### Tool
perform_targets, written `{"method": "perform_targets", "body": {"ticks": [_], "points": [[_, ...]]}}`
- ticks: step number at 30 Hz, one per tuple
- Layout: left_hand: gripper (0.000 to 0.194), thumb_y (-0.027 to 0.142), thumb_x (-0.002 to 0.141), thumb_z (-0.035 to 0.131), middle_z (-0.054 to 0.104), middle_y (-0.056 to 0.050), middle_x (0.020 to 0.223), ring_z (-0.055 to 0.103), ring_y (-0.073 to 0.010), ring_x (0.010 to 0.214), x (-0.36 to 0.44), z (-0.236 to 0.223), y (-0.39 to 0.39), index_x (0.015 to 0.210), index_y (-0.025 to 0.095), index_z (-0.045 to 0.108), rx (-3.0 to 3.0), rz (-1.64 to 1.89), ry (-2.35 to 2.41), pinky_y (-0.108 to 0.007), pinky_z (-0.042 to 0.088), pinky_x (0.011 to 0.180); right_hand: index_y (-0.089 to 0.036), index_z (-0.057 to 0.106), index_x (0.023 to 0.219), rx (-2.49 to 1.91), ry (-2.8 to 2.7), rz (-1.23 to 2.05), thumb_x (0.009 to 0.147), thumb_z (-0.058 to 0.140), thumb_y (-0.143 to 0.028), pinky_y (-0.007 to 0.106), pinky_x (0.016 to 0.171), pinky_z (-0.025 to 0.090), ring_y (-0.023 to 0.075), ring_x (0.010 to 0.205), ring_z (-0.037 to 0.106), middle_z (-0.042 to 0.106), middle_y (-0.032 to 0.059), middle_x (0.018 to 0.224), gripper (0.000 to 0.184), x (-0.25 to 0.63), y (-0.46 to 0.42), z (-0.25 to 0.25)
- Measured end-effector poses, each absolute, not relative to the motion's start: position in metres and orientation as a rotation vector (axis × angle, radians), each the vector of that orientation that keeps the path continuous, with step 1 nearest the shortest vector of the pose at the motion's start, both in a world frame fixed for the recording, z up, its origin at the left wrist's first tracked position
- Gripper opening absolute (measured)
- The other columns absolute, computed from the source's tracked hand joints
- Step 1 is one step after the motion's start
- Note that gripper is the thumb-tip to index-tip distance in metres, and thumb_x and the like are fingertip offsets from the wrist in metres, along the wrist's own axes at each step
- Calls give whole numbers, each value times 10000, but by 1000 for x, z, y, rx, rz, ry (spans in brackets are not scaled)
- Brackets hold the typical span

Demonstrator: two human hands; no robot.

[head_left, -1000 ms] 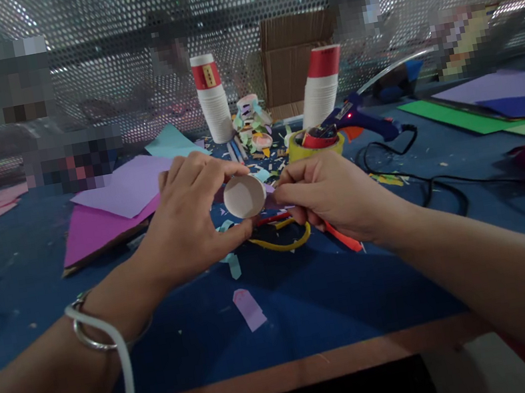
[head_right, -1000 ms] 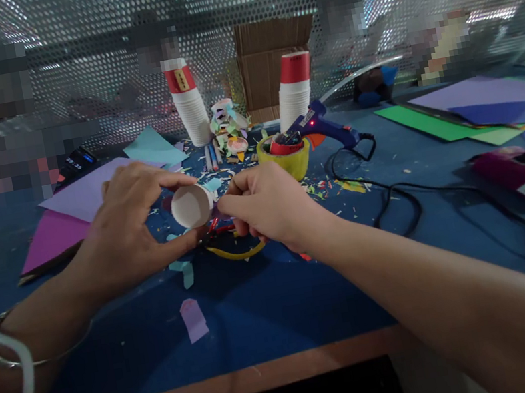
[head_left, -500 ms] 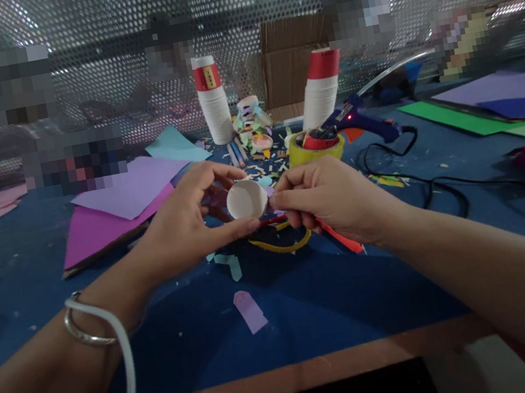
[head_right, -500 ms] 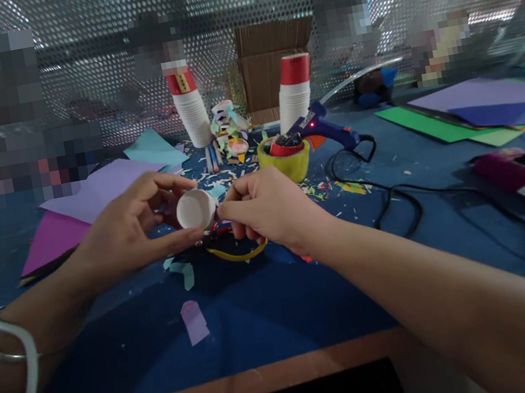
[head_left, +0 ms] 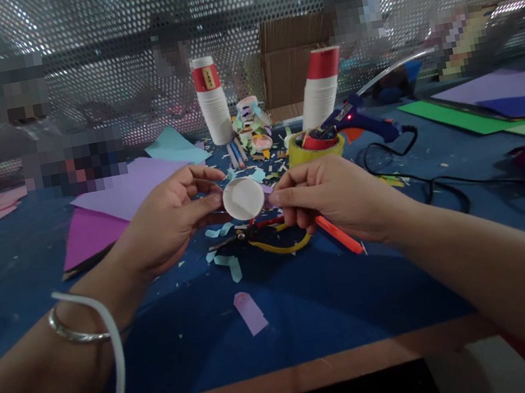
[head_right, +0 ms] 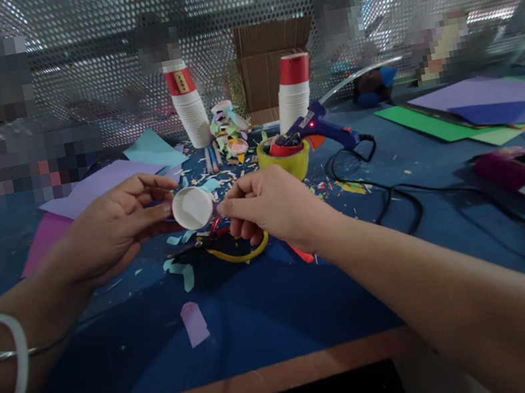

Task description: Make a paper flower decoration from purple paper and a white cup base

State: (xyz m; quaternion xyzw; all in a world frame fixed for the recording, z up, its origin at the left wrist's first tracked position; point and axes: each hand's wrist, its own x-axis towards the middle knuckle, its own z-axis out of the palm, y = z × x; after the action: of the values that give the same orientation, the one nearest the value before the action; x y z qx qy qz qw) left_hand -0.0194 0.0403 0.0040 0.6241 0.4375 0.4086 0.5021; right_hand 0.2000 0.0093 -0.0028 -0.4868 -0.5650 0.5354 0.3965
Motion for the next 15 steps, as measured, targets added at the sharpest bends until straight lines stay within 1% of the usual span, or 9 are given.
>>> {"method": "perform_targets", "body": {"ticks": [3,7,10,15], "points": [[283,135,746,780,644,-8,903,664,-132,774,-19,6,40,988,155,635,1457,986,1058,-254,602,682,-145,628,656,-1235,-1419,1345,877,656,-130,158,407,474,56,413,539,649,-1,542,224,200,10,-3],[299,118,734,790,658,-3,874,680,-134,760,-19,5,40,985,164,634,1421,950,1052,-265,609,712,-143,640,677,-1237,-1422,1341,883,634,-109,155,405,478,57,414,546,653,-2,541,209,199,10,-3],[299,111,733,793,667,3,868,681,-125,746,-19,5,41,981,170,638,1417,928,1066,-248,601,710,-140,645,687,-1232,-1430,1333,881,632,-105,154,411,483,60,423,552,658,2,546,198,199,9,-3],[213,125,762,768,690,-2,893,677,-112,774,-20,7,41,956,167,690,1504,881,1048,-214,583,721,-137,646,694,-1225,-1457,1337,887,627,-102,144,409,482,54,420,550,653,-2,548,196,198,8,-2]]}}
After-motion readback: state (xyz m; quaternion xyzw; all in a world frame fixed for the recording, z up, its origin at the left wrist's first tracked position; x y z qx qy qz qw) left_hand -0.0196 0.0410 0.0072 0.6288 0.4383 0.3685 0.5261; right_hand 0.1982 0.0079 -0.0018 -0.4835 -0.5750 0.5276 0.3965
